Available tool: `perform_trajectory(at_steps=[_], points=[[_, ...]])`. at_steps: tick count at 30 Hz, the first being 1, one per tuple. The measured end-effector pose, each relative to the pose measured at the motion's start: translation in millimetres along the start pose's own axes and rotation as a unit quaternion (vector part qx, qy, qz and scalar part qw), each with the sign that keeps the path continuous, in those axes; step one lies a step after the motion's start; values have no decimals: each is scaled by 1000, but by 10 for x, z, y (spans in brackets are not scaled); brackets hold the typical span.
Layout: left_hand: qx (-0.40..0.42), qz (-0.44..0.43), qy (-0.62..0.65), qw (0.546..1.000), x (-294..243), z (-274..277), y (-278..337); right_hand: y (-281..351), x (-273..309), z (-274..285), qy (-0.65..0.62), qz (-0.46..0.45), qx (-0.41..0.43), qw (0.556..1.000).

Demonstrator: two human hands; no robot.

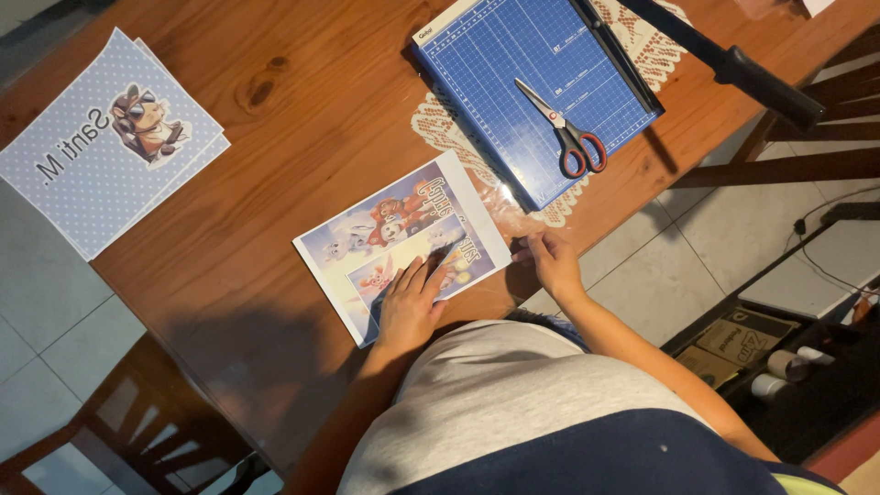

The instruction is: Cutting printed designs from paper using scissors and folding them.

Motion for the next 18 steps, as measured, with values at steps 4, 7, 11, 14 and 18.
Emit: perform_trajectory(at_steps=[4,7,11,14,18], points=[[-10,-1,6,1000,-4,2,2,41,155,-21,-96,-13,-9,995],[-18,2,10,1000,-5,0,0,102,268,-100,-165,-53,30,984],[-31,5,20,999,-16,11,-9,161,291,-237,-231,-105,104,962],[-42,-3,12,999,-1,-1,-6,94,190,-323,-221,-116,135,959],[-45,2,29,999,10,27,-24,50,187,-307,-205,-109,140,962]])
Point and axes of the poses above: each hand's wrist, its own y-axis away from the middle knuckle, its own z-axis out of the back of the hand, x = y × z, the point moved 4 cm from there along -y, towards the middle knuckle, and after that the axes turned 13 degrees about z, right-handed, at the moved point
